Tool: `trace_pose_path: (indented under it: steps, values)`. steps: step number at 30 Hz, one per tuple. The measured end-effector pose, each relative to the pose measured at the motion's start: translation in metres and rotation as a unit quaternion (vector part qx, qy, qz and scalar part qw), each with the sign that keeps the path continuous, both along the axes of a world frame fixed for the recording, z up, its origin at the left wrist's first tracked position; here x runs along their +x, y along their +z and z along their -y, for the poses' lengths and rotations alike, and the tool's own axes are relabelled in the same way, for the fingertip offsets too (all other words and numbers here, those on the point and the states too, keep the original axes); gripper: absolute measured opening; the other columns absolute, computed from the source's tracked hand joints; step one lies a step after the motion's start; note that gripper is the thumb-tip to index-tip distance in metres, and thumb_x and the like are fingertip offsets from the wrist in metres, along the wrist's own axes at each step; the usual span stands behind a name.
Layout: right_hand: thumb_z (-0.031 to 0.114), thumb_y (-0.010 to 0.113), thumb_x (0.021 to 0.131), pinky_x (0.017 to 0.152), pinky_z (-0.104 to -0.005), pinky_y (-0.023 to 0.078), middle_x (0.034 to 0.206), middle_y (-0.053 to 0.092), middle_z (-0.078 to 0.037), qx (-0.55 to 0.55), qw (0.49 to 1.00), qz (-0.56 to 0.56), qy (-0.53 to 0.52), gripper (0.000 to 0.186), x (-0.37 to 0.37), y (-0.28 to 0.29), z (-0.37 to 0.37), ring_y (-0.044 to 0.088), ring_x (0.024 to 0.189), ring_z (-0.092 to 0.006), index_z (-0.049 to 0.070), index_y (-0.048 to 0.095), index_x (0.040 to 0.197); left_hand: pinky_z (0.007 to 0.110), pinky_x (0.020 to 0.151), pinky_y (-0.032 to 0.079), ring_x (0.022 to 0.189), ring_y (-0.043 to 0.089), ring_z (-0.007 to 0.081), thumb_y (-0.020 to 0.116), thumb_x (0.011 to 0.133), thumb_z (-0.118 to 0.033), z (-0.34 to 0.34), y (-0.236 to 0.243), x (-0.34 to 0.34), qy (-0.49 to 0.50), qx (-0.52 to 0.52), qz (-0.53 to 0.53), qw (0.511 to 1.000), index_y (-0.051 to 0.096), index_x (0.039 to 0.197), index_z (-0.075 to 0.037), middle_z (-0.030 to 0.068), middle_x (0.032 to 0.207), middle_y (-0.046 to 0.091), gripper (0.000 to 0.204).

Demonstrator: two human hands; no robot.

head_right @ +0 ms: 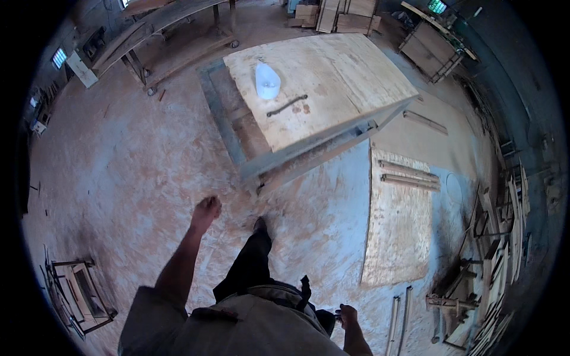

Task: The person uses an angle grinder to smooth the edges of wooden strips on a workbench. They then pick up a rectangular wooden board and apply a liquid finish to its surface using a brush. Finally, the person pours a white liquid from a large plastic bottle into a small container.

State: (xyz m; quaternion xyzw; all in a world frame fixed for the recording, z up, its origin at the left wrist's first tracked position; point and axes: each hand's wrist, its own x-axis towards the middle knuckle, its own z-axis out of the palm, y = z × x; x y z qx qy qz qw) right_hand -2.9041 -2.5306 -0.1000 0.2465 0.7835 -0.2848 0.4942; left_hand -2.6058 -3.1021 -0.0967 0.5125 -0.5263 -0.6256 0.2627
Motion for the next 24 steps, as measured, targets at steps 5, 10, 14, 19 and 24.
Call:
trace_pose_path:
  steps: [5,10,14,19,24]
  values:
    - [0.025,0.051,0.093,0.056,-0.0389,0.056,0.088,0.064,-0.016,-0.071,0.994,-0.058,-0.051,0.03,-0.049,0.044,0.108,0.063,0.064,-0.0255,0.002,0.055,0.113,0.025,0.052,0.044,0.058,0.054,0.0096,0.055,0.096,-0.03,0.167,0.09,-0.139,-0.052,-0.109,0.046,0.992,0.055,0.102,-0.002,0.0023,0.071,0.058,0.029]
    - [0.023,0.051,0.093,0.055,-0.0392,0.054,0.089,0.064,-0.014,-0.075,0.996,-0.031,-0.042,0.026,-0.096,0.042,0.171,0.062,0.065,-0.0243,0.003,0.055,0.109,0.027,0.046,0.046,0.05,0.055,0.012,0.06,0.092,-0.039,0.285,0.102,-0.253,0.059,-0.033,0.031,0.997,0.055,0.092,-0.001,0.0037,0.064,0.057,0.038]
    - [0.023,0.055,0.091,0.053,-0.0365,0.05,0.082,0.064,-0.012,-0.079,0.996,-0.008,-0.028,0.025,-0.151,0.017,0.194,0.062,0.063,-0.023,0.002,0.056,0.106,0.032,0.042,0.047,0.046,0.059,0.0162,0.055,0.093,-0.045,0.321,0.083,-0.303,0.081,-0.002,0.143,0.986,0.057,0.09,0.001,0.0068,0.064,0.061,0.046]
    - [0.026,0.057,0.091,0.049,-0.0369,0.052,0.077,0.063,-0.011,-0.102,0.994,0.002,0.028,0.022,-0.29,-0.022,0.238,0.061,0.057,-0.0224,0.004,0.059,0.095,0.032,0.045,0.049,0.049,0.062,0.0181,0.049,0.096,-0.035,0.32,0.055,-0.311,0.099,-0.058,0.215,0.97,0.059,0.09,0.002,0.0096,0.065,0.064,0.038]
    - [0.027,0.058,0.091,0.052,-0.0359,0.053,0.077,0.062,-0.012,-0.175,0.962,-0.083,0.195,0.024,-0.419,-0.004,0.385,0.06,0.057,-0.0207,0.003,0.059,0.096,0.028,0.046,0.046,0.049,0.058,0.014,0.047,0.095,-0.02,0.265,0.119,-0.299,0.249,-0.015,0.058,0.967,0.058,0.089,0.002,0.0077,0.061,0.061,0.026]
